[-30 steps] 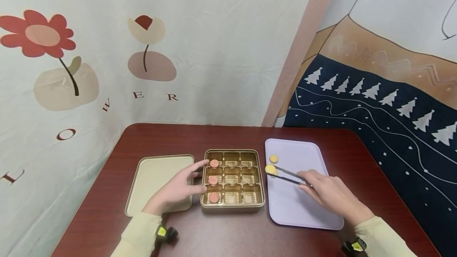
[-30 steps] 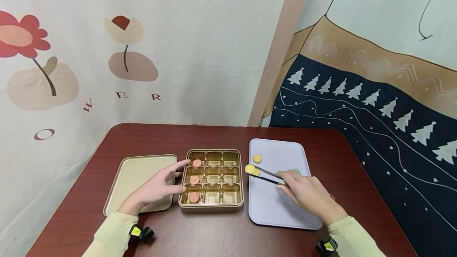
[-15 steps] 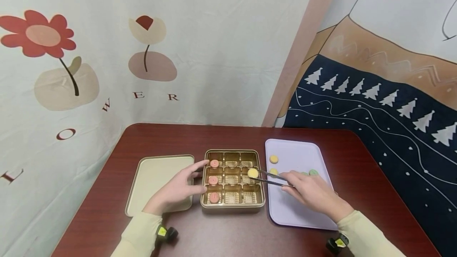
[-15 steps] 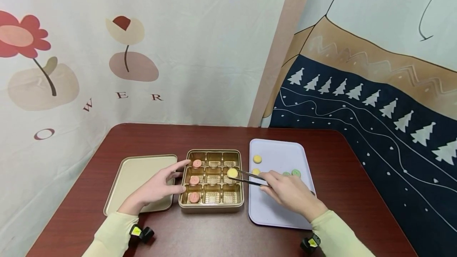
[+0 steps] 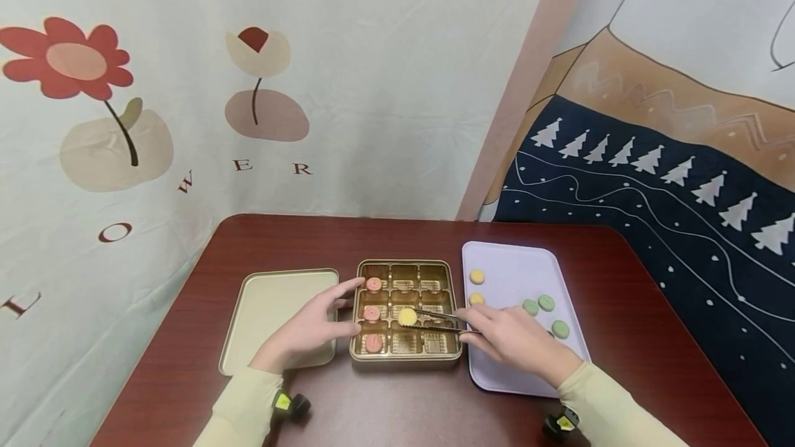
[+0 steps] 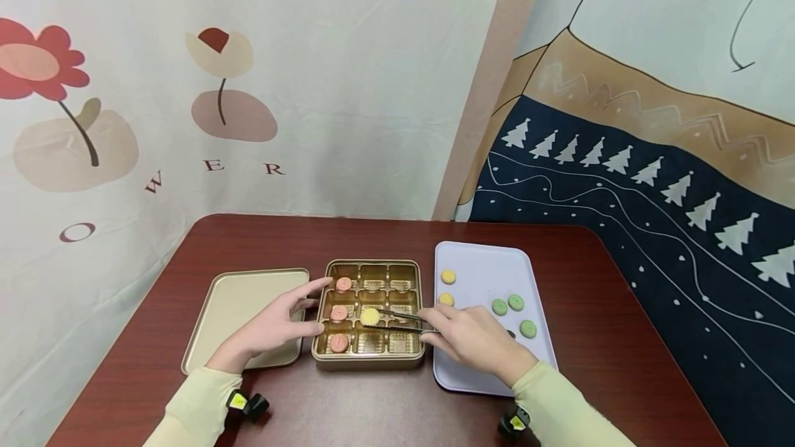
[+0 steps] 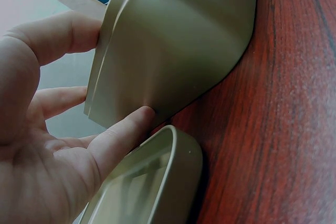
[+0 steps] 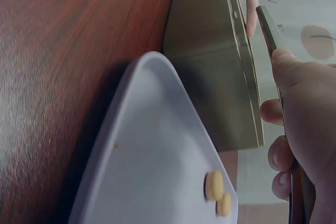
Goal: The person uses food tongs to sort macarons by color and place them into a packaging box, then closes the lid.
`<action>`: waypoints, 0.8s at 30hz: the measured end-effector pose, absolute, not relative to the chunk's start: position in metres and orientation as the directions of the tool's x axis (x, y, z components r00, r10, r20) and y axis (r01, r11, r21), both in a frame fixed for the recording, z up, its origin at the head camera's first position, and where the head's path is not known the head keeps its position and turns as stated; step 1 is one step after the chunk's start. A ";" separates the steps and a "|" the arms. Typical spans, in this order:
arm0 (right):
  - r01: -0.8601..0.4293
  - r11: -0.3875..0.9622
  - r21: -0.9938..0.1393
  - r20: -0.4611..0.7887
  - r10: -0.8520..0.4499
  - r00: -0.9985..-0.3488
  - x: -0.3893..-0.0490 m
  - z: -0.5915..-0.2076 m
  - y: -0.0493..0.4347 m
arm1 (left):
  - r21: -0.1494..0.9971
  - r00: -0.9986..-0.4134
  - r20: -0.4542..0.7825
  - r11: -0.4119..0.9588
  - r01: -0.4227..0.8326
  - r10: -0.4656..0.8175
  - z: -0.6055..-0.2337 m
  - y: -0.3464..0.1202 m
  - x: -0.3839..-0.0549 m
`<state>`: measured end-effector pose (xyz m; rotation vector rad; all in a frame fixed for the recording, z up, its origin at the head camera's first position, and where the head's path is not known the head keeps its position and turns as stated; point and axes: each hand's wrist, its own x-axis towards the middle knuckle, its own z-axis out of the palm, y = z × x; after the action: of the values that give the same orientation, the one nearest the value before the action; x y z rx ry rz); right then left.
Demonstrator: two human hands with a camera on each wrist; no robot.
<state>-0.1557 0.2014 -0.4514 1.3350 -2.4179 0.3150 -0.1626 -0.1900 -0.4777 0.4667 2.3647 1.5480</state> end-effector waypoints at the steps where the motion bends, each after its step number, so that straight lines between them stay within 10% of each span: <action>1: -0.854 0.521 -0.016 0.415 -0.773 -0.480 -0.155 -0.452 0.200 | 0.920 -0.910 -0.053 0.375 0.117 0.412 -0.478 -0.190 -0.163; 24: -0.842 0.539 -0.027 0.359 -0.781 -0.511 -0.149 -0.453 0.207 | 0.922 -0.908 -0.048 0.367 0.120 0.417 -0.480 -0.191 -0.164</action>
<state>-0.1495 0.2069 -0.4534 1.3473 -2.4757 0.2848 -0.1644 -0.1914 -0.4804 0.4769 2.3581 1.5551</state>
